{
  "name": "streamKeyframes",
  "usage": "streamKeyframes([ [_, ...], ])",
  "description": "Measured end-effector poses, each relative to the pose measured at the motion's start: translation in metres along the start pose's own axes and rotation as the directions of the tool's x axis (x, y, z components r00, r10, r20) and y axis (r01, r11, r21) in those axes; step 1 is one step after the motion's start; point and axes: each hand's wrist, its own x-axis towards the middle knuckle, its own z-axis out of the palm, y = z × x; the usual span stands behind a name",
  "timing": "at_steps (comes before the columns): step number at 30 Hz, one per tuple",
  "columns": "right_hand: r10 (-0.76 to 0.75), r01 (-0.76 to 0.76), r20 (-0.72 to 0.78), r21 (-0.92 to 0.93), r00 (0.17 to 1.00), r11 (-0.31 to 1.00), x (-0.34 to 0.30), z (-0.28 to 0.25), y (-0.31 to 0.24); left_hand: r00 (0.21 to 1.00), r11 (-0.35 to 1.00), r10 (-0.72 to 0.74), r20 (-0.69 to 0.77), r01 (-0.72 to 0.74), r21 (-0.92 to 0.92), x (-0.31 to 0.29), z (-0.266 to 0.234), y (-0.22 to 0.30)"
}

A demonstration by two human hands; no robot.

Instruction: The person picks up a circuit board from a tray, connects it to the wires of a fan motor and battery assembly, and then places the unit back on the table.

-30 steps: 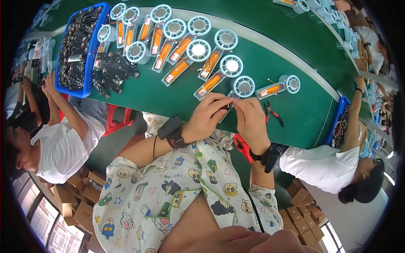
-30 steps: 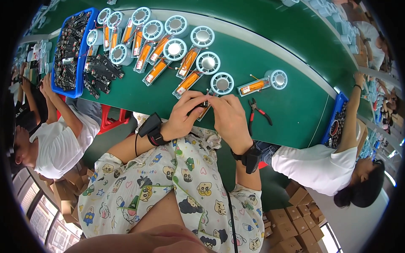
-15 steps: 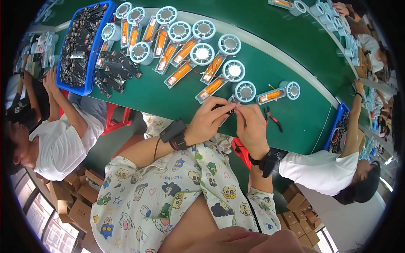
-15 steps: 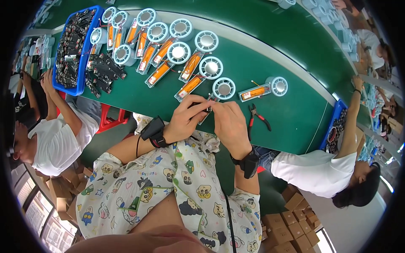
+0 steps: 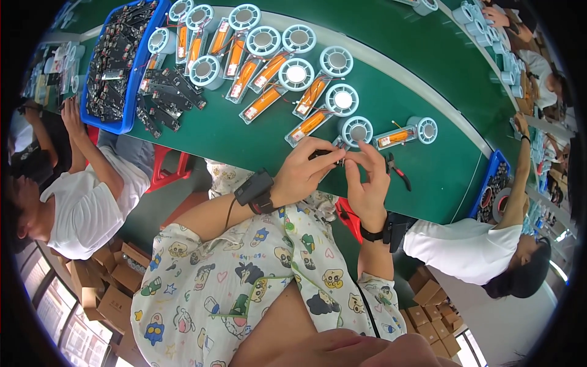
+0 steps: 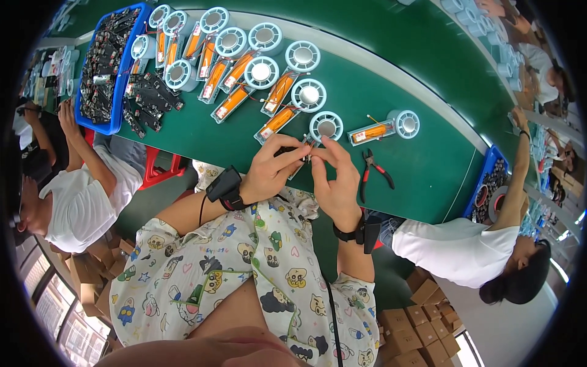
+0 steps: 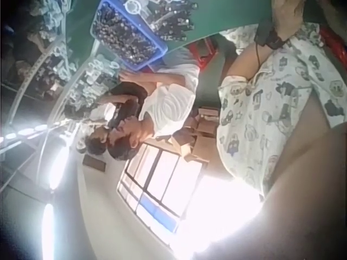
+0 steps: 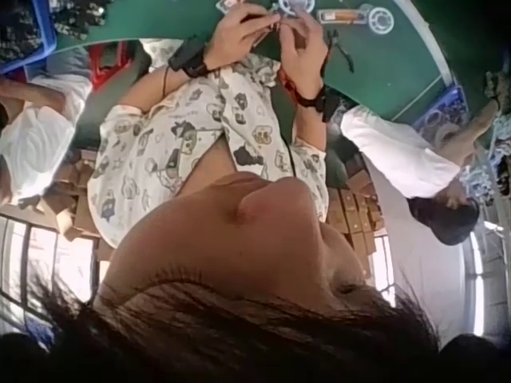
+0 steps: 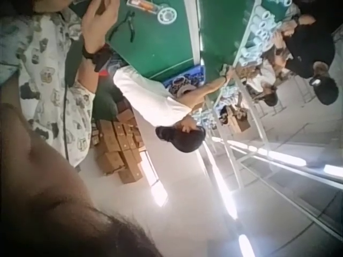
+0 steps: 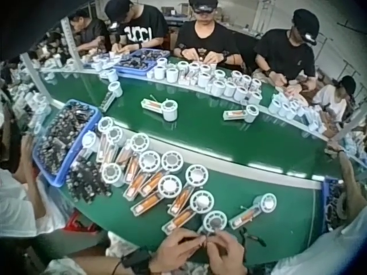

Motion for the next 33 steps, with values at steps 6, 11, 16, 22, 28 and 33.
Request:
streamKeyframes([
  [6, -0.030, 0.031, 0.004, -0.086, 1.000, 0.996, -0.005, 0.002, -0.001, 0.999, 0.994, 0.046, 0.013, -0.047, 0.098, -0.003, 0.000, -0.001],
  [11, -0.061, 0.064, 0.034, -0.124, 0.998, 0.990, 0.001, 0.002, -0.019, 0.997, 0.978, 0.075, 0.022, -0.077, 0.196, -0.007, -0.006, 0.005],
  [16, -0.056, 0.108, 0.142, -0.385, 0.988, 0.916, 0.026, -0.002, -0.034, 0.992, 0.958, 0.090, 0.085, -0.110, 0.266, -0.017, -0.013, 0.005],
  [22, 0.053, 0.061, 0.254, -0.420, 0.966, 0.905, 0.084, -0.009, -0.065, 0.982, 0.968, 0.103, 0.157, -0.135, 0.213, -0.021, -0.018, -0.007],
  [28, -0.359, 0.486, 0.358, -0.381, 0.862, 0.787, 0.280, 0.064, -0.118, 0.972, 0.957, 0.178, 0.156, -0.207, 0.201, -0.016, -0.028, -0.011],
  [33, -0.367, 0.566, 0.434, -0.578, 0.823, 0.587, 0.414, 0.183, -0.119, 0.939, 0.916, 0.248, 0.237, -0.307, 0.258, -0.022, -0.023, -0.020],
])
